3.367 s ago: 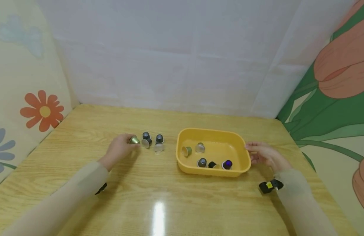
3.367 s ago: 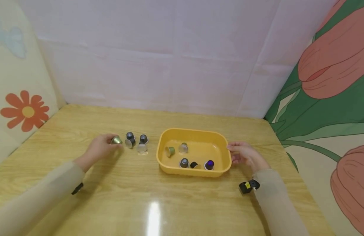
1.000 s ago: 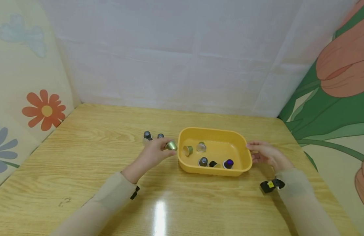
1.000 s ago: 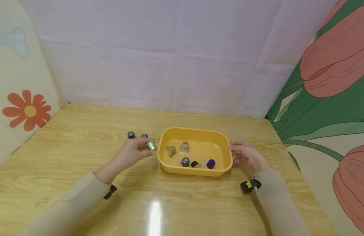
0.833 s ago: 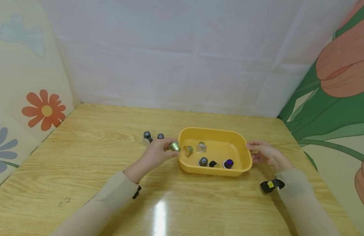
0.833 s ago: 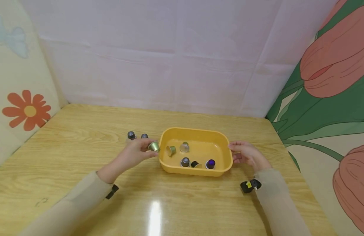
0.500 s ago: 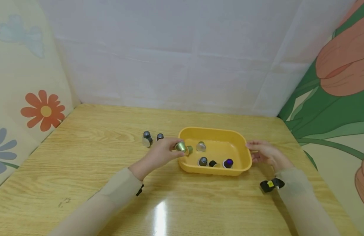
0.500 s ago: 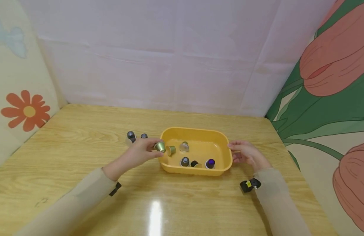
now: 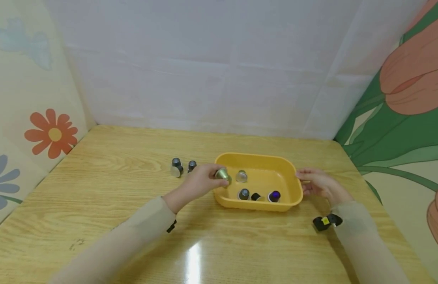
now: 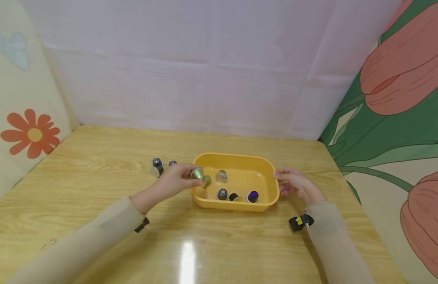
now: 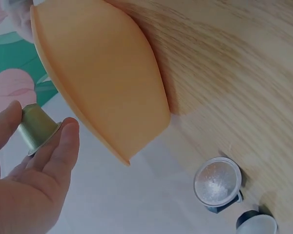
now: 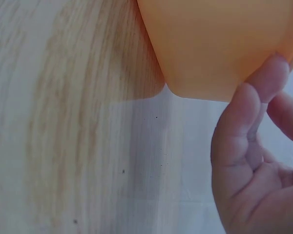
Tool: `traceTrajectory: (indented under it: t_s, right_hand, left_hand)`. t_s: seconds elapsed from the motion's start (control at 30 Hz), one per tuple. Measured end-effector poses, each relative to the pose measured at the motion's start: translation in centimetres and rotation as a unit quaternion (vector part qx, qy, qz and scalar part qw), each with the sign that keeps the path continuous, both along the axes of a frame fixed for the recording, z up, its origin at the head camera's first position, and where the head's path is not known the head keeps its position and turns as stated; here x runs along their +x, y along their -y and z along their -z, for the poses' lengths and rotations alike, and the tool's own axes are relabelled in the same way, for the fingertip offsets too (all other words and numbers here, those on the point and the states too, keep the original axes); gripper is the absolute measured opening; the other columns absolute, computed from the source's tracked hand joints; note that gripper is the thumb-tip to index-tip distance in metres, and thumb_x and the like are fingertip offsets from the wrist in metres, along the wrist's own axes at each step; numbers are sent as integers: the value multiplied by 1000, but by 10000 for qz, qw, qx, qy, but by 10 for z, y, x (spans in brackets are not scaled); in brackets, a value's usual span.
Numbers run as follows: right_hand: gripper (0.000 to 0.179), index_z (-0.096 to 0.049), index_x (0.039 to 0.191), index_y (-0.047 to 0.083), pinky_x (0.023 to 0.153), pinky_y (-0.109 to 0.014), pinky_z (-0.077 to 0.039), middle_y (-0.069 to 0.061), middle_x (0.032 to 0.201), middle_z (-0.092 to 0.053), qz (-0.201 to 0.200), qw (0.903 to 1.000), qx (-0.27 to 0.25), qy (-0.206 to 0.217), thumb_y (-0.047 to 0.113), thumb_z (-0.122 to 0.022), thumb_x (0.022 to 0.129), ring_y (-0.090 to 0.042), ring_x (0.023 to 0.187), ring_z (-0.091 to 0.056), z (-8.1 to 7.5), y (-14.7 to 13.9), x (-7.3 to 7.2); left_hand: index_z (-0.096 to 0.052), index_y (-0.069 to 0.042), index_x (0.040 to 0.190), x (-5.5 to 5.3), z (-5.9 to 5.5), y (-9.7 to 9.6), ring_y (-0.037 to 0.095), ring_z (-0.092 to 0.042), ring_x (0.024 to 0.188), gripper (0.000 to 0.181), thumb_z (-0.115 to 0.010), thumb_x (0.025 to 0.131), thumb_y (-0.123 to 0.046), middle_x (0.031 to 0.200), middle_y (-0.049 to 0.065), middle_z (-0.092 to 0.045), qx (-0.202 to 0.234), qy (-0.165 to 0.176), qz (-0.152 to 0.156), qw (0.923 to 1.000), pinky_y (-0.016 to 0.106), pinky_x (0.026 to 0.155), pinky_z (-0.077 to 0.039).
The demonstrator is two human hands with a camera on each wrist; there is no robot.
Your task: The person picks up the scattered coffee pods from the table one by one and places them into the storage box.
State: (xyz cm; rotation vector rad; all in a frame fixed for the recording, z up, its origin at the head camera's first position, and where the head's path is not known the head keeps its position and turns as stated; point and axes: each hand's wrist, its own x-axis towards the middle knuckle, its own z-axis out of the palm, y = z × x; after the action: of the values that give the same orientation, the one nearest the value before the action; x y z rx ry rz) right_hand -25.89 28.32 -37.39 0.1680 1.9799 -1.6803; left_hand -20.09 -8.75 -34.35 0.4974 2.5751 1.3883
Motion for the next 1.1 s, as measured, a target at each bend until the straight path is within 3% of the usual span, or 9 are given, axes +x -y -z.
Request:
traceTrajectory:
  t_s: [0.27, 0.5, 0.67, 0.87, 1.1]
  right_hand:
    - [8, -59, 99, 15, 60, -25, -54, 1, 80, -59, -41, 9999, -104, -18, 17, -52, 101, -11, 63, -60, 0, -1, 1]
    - [8, -59, 98, 16, 61, -26, -54, 1, 80, -59, -66, 10000, -50, -38, 18, -52, 101, -11, 64, -60, 0, -1, 1]
    - [8, -59, 99, 15, 62, -26, -54, 1, 80, -59, -61, 10000, 4, -47, 19, -52, 101, -11, 64, -60, -1, -1, 1]
    - [8, -58, 101, 14, 62, -26, -54, 1, 81, -59, -46, 10000, 67, -57, 19, -52, 101, -11, 64, -60, -2, 1, 2]
    - [9, -58, 102, 13, 62, -26, -54, 1, 81, -58, -64, 9999, 101, -41, 19, -52, 102, -11, 65, -59, -2, 1, 1]
  left_hand:
    - [-65, -3, 119, -3, -5, -6, 14, -60, 83, 33, -71, 90, -16, 93, 0, -65, -172, 187, 106, 9996, 28, 73, -53]
    - [-68, -7, 107, -6, 1, -16, 14, -56, 77, 21, -73, 88, -12, 88, -1, -64, -472, -102, -89, 9988, 27, 67, -51]
    - [-67, -6, 108, -6, 1, -20, 15, -60, 76, 20, -71, 90, -12, 89, 1, -65, -368, -70, -128, 9992, 27, 65, -53]
    - [-65, -2, 115, -6, 5, -22, 15, -60, 83, 29, -72, 89, -12, 99, 4, -67, -394, -318, -137, 9986, 27, 71, -54]
    - [-62, 2, 123, -9, 8, -28, 23, -64, 95, 38, -72, 89, -11, 109, 10, -68, -412, -381, 50, 9984, 32, 81, -55]
